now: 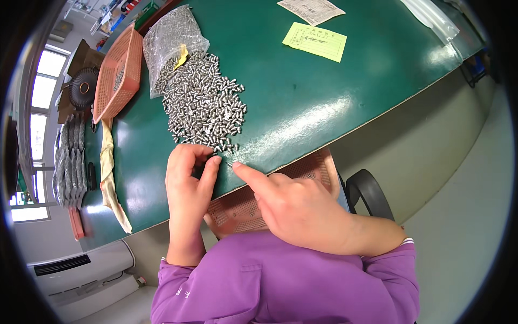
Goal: Inspecting and cleaning small metal components on a workbench using a utility knife.
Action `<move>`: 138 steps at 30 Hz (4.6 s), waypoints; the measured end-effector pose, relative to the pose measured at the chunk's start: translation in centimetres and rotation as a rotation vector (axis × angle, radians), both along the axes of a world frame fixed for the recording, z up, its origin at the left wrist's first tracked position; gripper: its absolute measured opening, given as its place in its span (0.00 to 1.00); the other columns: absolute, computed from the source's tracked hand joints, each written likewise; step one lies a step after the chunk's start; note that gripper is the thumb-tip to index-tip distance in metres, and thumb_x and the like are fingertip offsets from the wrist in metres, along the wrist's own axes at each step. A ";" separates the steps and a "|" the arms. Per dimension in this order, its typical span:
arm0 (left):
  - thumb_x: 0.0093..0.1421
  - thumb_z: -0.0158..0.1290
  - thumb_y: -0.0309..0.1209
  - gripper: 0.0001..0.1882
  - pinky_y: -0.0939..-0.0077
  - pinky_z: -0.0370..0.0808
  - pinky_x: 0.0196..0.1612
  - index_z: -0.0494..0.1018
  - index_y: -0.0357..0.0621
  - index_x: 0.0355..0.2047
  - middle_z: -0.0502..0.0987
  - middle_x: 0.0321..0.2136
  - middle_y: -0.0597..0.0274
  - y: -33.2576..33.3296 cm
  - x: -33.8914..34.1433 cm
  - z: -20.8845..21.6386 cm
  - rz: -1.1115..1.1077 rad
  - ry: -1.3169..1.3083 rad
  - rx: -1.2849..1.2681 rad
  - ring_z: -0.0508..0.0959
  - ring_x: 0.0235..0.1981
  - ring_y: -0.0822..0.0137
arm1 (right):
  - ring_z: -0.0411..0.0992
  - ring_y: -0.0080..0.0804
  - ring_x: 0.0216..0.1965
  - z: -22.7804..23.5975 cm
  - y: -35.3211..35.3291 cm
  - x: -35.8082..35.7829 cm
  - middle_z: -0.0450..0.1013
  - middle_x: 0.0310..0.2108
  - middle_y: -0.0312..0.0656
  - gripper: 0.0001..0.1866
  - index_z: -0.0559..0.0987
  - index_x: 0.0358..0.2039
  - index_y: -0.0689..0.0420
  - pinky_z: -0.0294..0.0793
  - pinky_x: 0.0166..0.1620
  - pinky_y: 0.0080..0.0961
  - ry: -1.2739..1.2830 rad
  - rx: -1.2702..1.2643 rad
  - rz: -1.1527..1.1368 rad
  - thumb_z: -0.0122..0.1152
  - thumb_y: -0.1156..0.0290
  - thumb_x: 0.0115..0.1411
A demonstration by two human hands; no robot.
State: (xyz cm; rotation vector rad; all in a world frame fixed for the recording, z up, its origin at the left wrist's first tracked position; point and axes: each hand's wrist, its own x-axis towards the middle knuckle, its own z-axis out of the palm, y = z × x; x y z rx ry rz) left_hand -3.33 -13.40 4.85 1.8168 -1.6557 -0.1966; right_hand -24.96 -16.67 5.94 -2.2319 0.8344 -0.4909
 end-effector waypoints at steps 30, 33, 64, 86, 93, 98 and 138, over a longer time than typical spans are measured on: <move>0.54 0.60 0.15 0.27 0.74 0.77 0.37 0.68 0.37 0.54 0.77 0.28 0.65 1.7 -0.2 -0.4 -0.050 0.244 0.022 0.78 0.30 0.68 | 0.78 0.51 0.24 -0.8 0.0 1.1 0.75 0.28 0.53 0.31 0.67 0.65 0.60 0.79 0.28 0.44 -0.071 -0.019 0.084 0.57 0.75 0.59; 0.54 0.60 0.14 0.26 0.74 0.77 0.37 0.69 0.37 0.53 0.77 0.28 0.65 1.9 0.0 -0.4 -0.048 0.247 0.013 0.78 0.30 0.68 | 0.78 0.51 0.25 -0.3 0.0 1.3 0.75 0.28 0.53 0.32 0.67 0.65 0.59 0.79 0.28 0.45 0.019 -0.056 0.107 0.57 0.75 0.59; 0.57 0.53 0.16 0.27 0.56 0.69 0.60 0.68 0.33 0.59 0.72 0.53 0.43 1.2 3.5 -0.9 0.125 -0.144 -0.071 0.72 0.55 0.46 | 0.79 0.33 0.29 -1.0 -1.5 -0.5 0.79 0.36 0.44 0.29 0.69 0.65 0.55 0.73 0.31 0.23 -0.266 -0.109 0.001 0.56 0.77 0.62; 0.65 0.53 0.35 0.37 0.49 0.47 0.74 0.53 0.34 0.70 0.52 0.71 0.41 0.2 2.6 -1.7 0.047 -0.184 0.115 0.50 0.74 0.43 | 0.78 0.44 0.34 6.9 -0.7 1.0 0.76 0.33 0.52 0.12 0.78 0.36 0.59 0.83 0.39 0.37 -1.459 0.894 1.012 0.58 0.63 0.69; 0.66 0.52 0.36 0.36 0.49 0.48 0.73 0.54 0.34 0.70 0.52 0.72 0.43 0.4 2.7 -1.7 0.010 -0.193 0.126 0.50 0.74 0.44 | 0.77 0.46 0.35 8.7 0.6 1.1 0.77 0.36 0.51 0.11 0.80 0.36 0.60 0.83 0.40 0.35 -1.521 0.868 0.713 0.57 0.65 0.70; 0.68 0.51 0.37 0.35 0.49 0.48 0.73 0.55 0.34 0.69 0.52 0.72 0.44 0.6 2.5 -1.2 0.002 -0.195 0.122 0.50 0.74 0.44 | 0.78 0.45 0.37 7.8 1.4 1.9 0.77 0.37 0.51 0.11 0.80 0.35 0.60 0.83 0.41 0.34 -1.458 0.824 0.813 0.56 0.66 0.70; 0.64 0.47 0.31 0.37 0.46 0.44 0.74 0.51 0.39 0.72 0.46 0.73 0.41 1.6 2.1 0.0 -0.168 -0.172 0.198 0.45 0.75 0.41 | 0.60 0.17 0.18 -0.7 -1.5 -1.6 0.66 0.21 0.37 0.17 0.66 0.57 0.62 0.61 0.22 0.15 -0.890 0.838 0.091 0.49 0.66 0.73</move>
